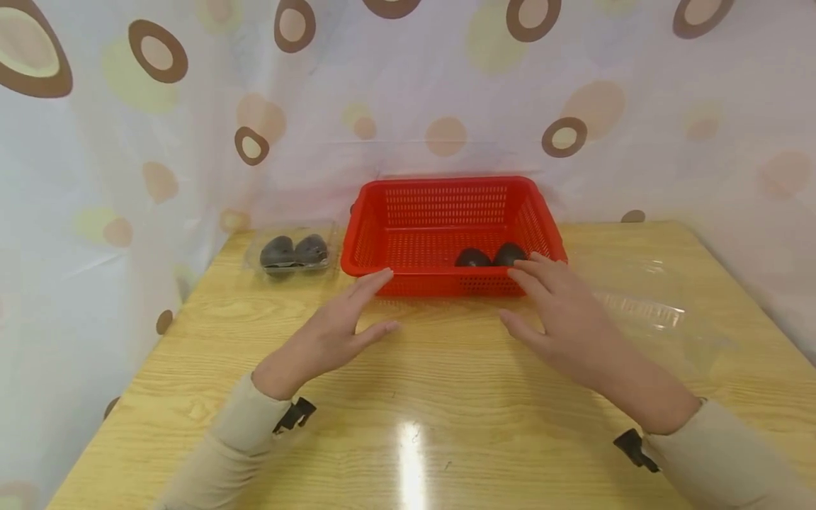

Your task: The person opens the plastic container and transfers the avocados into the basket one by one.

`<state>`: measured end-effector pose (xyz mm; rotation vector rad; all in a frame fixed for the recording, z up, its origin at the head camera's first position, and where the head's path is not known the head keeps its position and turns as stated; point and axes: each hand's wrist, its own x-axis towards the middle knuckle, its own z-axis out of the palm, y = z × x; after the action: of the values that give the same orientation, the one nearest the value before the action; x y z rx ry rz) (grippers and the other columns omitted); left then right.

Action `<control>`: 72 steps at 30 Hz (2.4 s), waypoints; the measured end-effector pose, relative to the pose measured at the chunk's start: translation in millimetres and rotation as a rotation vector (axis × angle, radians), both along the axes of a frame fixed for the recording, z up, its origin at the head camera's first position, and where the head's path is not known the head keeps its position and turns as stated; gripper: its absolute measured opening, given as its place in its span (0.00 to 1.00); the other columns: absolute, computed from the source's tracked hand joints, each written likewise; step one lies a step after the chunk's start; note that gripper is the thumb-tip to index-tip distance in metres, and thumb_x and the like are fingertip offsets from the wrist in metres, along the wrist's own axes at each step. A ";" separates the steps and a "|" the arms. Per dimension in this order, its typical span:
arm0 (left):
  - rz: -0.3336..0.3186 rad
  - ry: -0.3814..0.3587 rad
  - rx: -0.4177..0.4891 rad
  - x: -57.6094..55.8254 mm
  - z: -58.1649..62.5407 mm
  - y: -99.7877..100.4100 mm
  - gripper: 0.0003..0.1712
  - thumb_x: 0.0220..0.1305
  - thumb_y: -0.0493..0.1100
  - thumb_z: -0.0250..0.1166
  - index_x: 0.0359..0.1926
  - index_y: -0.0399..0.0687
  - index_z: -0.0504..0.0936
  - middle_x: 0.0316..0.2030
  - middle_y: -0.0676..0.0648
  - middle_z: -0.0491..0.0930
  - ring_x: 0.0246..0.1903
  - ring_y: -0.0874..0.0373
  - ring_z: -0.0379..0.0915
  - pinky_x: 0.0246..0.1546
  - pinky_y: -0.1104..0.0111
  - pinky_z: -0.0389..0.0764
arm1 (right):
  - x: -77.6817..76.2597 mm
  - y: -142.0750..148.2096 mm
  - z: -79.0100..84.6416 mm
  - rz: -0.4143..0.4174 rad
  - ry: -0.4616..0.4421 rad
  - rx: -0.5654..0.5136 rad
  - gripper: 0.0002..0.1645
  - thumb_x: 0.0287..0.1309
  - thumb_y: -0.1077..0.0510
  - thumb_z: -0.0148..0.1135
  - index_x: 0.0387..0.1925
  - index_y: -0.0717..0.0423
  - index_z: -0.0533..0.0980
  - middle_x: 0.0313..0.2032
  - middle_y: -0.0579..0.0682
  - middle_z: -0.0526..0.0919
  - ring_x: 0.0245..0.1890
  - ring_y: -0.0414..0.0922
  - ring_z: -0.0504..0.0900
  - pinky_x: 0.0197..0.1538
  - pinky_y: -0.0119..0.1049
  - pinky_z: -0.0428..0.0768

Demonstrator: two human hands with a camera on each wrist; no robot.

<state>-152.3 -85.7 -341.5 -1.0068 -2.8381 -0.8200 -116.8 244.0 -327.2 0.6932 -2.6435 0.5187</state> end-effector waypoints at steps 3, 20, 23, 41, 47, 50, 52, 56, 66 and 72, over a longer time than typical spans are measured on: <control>0.039 0.035 0.013 -0.9 -0.5 -13.4 0.42 0.70 0.54 0.61 0.77 0.50 0.54 0.76 0.48 0.57 0.74 0.52 0.55 0.72 0.55 0.65 | -2.1 -16.8 0.7 0.024 -0.008 0.034 0.35 0.60 0.51 0.66 0.66 0.60 0.71 0.66 0.57 0.71 0.71 0.59 0.62 0.70 0.62 0.63; 0.217 0.068 0.009 -24.9 -0.6 -75.8 0.37 0.72 0.49 0.60 0.75 0.42 0.58 0.72 0.42 0.62 0.71 0.46 0.60 0.71 0.51 0.66 | -15.7 -96.7 -8.8 0.243 -0.027 0.029 0.34 0.64 0.49 0.63 0.65 0.62 0.70 0.67 0.56 0.71 0.73 0.56 0.62 0.70 0.57 0.68; 0.245 0.061 0.008 -30.8 -1.5 -84.1 0.37 0.72 0.49 0.60 0.75 0.41 0.58 0.72 0.41 0.61 0.72 0.44 0.58 0.71 0.50 0.64 | -17.0 -111.3 -11.6 0.288 -0.034 0.028 0.33 0.65 0.49 0.62 0.65 0.62 0.70 0.66 0.57 0.71 0.73 0.56 0.62 0.70 0.55 0.68; 0.441 0.002 -0.072 -82.1 -5.4 -132.3 0.35 0.76 0.48 0.53 0.76 0.38 0.54 0.74 0.34 0.55 0.74 0.37 0.50 0.71 0.44 0.61 | -46.4 -202.9 -28.7 0.361 -0.104 0.135 0.35 0.70 0.45 0.55 0.68 0.62 0.65 0.71 0.59 0.63 0.75 0.59 0.58 0.76 0.51 0.59; 0.496 -0.019 -0.086 -97.0 -3.7 -145.3 0.34 0.76 0.46 0.51 0.76 0.37 0.54 0.75 0.32 0.52 0.74 0.35 0.48 0.72 0.43 0.58 | -62.7 -236.7 -35.1 0.328 -0.109 0.178 0.36 0.71 0.44 0.54 0.69 0.64 0.63 0.73 0.60 0.60 0.75 0.58 0.57 0.77 0.51 0.58; 0.514 -0.035 -0.104 -103.4 -1.3 -149.7 0.33 0.77 0.46 0.49 0.75 0.36 0.54 0.74 0.31 0.52 0.74 0.35 0.49 0.72 0.43 0.59 | -70.5 -252.1 -38.7 0.293 -0.140 0.204 0.38 0.71 0.43 0.52 0.71 0.64 0.61 0.75 0.61 0.56 0.76 0.57 0.54 0.78 0.50 0.55; 0.527 -0.038 -0.117 -107.7 -0.1 -153.1 0.33 0.78 0.46 0.48 0.75 0.35 0.54 0.74 0.30 0.53 0.73 0.35 0.49 0.72 0.44 0.58 | -75.1 -261.7 -40.9 0.264 -0.153 0.231 0.40 0.71 0.42 0.51 0.72 0.64 0.60 0.76 0.61 0.53 0.76 0.58 0.52 0.78 0.49 0.53; 0.552 -0.059 -0.135 -114.8 1.5 -158.8 0.32 0.78 0.46 0.45 0.74 0.32 0.54 0.73 0.29 0.53 0.73 0.35 0.49 0.73 0.44 0.56 | -84.0 -279.1 -43.6 0.203 -0.155 0.277 0.42 0.71 0.42 0.50 0.74 0.64 0.56 0.77 0.62 0.48 0.78 0.58 0.48 0.79 0.49 0.49; 0.512 -0.090 -0.221 -122.6 3.4 -159.7 0.30 0.79 0.46 0.44 0.73 0.32 0.56 0.74 0.31 0.51 0.74 0.36 0.49 0.73 0.46 0.57 | -104.9 -309.2 -58.7 0.064 -0.152 0.414 0.48 0.69 0.37 0.49 0.77 0.59 0.49 0.79 0.60 0.39 0.79 0.58 0.43 0.79 0.53 0.48; 0.461 -0.116 -0.257 -124.5 1.4 -156.9 0.30 0.79 0.45 0.43 0.74 0.33 0.55 0.75 0.30 0.50 0.75 0.36 0.47 0.74 0.46 0.55 | -121.3 -313.0 -67.4 -0.017 -0.248 0.398 0.50 0.68 0.34 0.47 0.79 0.54 0.44 0.79 0.57 0.32 0.80 0.57 0.35 0.79 0.57 0.42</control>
<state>-276.9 -242.6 -340.1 -0.2872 -3.1375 -0.4903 -238.1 -69.0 -394.7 0.7586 -3.0228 0.0702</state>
